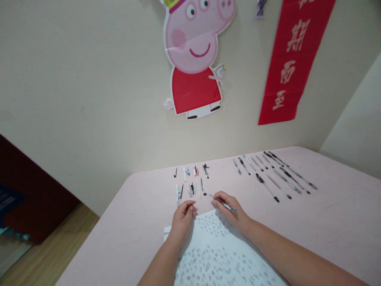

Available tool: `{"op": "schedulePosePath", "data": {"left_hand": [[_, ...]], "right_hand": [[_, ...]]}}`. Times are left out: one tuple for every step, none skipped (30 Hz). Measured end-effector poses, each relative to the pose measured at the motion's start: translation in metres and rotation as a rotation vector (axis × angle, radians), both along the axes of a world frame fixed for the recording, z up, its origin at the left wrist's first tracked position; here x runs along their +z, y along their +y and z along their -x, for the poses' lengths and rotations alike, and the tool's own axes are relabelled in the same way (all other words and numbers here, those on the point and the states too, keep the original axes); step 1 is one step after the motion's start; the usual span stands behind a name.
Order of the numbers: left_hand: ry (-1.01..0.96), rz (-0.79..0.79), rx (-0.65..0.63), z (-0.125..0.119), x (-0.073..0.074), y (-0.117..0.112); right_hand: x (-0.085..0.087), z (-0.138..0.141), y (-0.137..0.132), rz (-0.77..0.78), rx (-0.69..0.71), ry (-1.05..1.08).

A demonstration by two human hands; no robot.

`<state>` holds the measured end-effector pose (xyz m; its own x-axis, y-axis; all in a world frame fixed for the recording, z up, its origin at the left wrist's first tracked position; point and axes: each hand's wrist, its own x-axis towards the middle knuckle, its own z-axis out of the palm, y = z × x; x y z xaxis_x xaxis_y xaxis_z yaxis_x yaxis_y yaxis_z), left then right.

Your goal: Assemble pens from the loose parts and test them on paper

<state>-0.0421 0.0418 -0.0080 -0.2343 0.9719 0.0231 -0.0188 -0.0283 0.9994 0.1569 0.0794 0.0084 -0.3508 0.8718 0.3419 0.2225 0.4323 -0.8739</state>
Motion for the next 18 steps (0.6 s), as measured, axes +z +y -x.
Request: {"op": "schedulePosePath", "data": {"left_hand": [[0.001,-0.002,-0.001,0.000,0.000,0.000],[0.003,-0.004,-0.001,0.000,0.001,-0.001],[0.006,-0.005,0.000,0.000,0.002,-0.001],[0.012,-0.004,0.001,-0.001,0.003,-0.001],[0.019,-0.002,0.002,-0.001,0.003,-0.002],[0.026,-0.001,0.000,-0.001,0.004,-0.002],[0.032,0.000,-0.002,-0.001,0.004,-0.002],[0.038,-0.003,-0.003,-0.001,0.005,-0.003],[0.043,-0.006,-0.004,-0.002,0.005,-0.003],[0.047,-0.010,-0.005,-0.002,0.005,-0.002],[0.051,-0.013,-0.006,-0.002,0.005,-0.002],[0.053,-0.015,-0.004,-0.002,0.004,-0.002],[0.054,-0.015,-0.003,-0.001,0.004,-0.002],[0.054,-0.013,-0.003,-0.001,0.004,-0.001],[0.051,-0.011,-0.002,-0.001,0.004,-0.001],[0.049,-0.011,-0.001,-0.001,0.004,-0.001],[0.047,-0.011,-0.001,-0.001,0.004,-0.001],[0.047,-0.013,-0.001,-0.001,0.004,-0.001]], "right_hand": [[0.000,-0.003,0.001,-0.007,-0.007,-0.001],[-0.001,-0.006,0.002,-0.015,-0.013,-0.001],[-0.003,-0.009,0.003,-0.021,-0.016,-0.001],[-0.005,-0.012,0.005,-0.023,-0.017,0.003],[-0.008,-0.015,0.006,-0.018,-0.014,0.008],[-0.010,-0.018,0.008,-0.004,-0.006,0.016],[-0.013,-0.020,0.010,0.019,0.004,0.026],[-0.016,-0.023,0.012,0.045,0.014,0.038],[-0.018,-0.025,0.014,0.068,0.022,0.053],[-0.020,-0.027,0.015,0.088,0.029,0.071],[-0.021,-0.028,0.017,0.102,0.036,0.092],[-0.023,-0.029,0.019,0.110,0.044,0.118],[-0.024,-0.030,0.021,0.112,0.053,0.146],[-0.025,-0.031,0.022,0.109,0.061,0.172],[-0.026,-0.032,0.024,0.105,0.060,0.191],[-0.027,-0.034,0.027,0.102,0.046,0.196],[-0.027,-0.035,0.029,0.099,0.015,0.185],[-0.028,-0.037,0.032,0.096,-0.032,0.159]]}}
